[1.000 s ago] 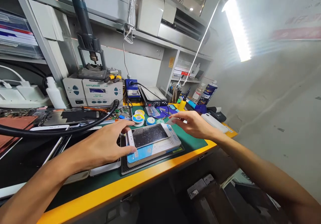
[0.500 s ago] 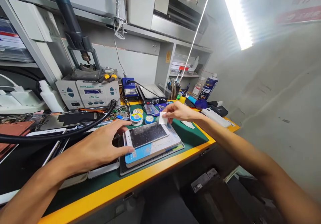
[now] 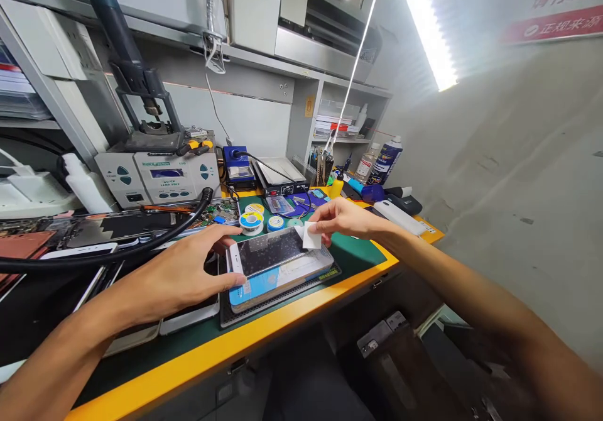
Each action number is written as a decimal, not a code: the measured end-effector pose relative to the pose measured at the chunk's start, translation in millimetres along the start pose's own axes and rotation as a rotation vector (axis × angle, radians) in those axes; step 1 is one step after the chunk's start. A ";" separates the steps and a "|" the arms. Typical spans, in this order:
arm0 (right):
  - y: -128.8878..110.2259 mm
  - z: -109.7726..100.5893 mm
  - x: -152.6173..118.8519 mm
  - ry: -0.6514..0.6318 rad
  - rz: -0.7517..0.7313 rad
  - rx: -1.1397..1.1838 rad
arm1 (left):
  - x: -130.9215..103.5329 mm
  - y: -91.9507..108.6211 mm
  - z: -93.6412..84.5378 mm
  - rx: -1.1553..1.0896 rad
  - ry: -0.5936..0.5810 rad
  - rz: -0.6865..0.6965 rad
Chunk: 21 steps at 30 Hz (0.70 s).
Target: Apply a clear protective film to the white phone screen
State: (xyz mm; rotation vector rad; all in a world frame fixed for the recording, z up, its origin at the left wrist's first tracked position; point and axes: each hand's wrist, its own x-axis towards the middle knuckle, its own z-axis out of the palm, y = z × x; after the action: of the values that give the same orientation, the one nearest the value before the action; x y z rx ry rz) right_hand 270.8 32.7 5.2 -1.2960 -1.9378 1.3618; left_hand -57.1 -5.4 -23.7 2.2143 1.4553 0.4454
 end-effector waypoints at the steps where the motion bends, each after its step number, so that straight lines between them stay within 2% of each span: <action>1: 0.8 0.0 1.8 0.038 0.007 0.014 | 0.1 -0.8 0.2 0.001 0.001 0.002; 5: 8.3 5.6 7.8 0.097 0.042 0.005 | 0.1 -5.7 1.0 0.005 0.010 0.026; 9: 11.6 20.8 0.4 0.155 0.063 -0.058 | 0.1 -11.3 1.9 0.026 0.019 0.075; 15: 0.7 48.1 -15.5 0.255 0.102 -0.036 | 0.5 -15.3 3.4 0.062 0.026 0.115; 21: -6.1 74.4 -16.2 0.249 0.063 -0.032 | 0.8 -14.8 3.9 0.057 0.022 0.121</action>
State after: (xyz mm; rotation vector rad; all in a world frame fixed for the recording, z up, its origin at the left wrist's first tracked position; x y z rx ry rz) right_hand 218.5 -17.9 -18.1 -1.4768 -1.7695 1.1410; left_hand -66.4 -0.4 -34.9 2.3589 1.3658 0.4751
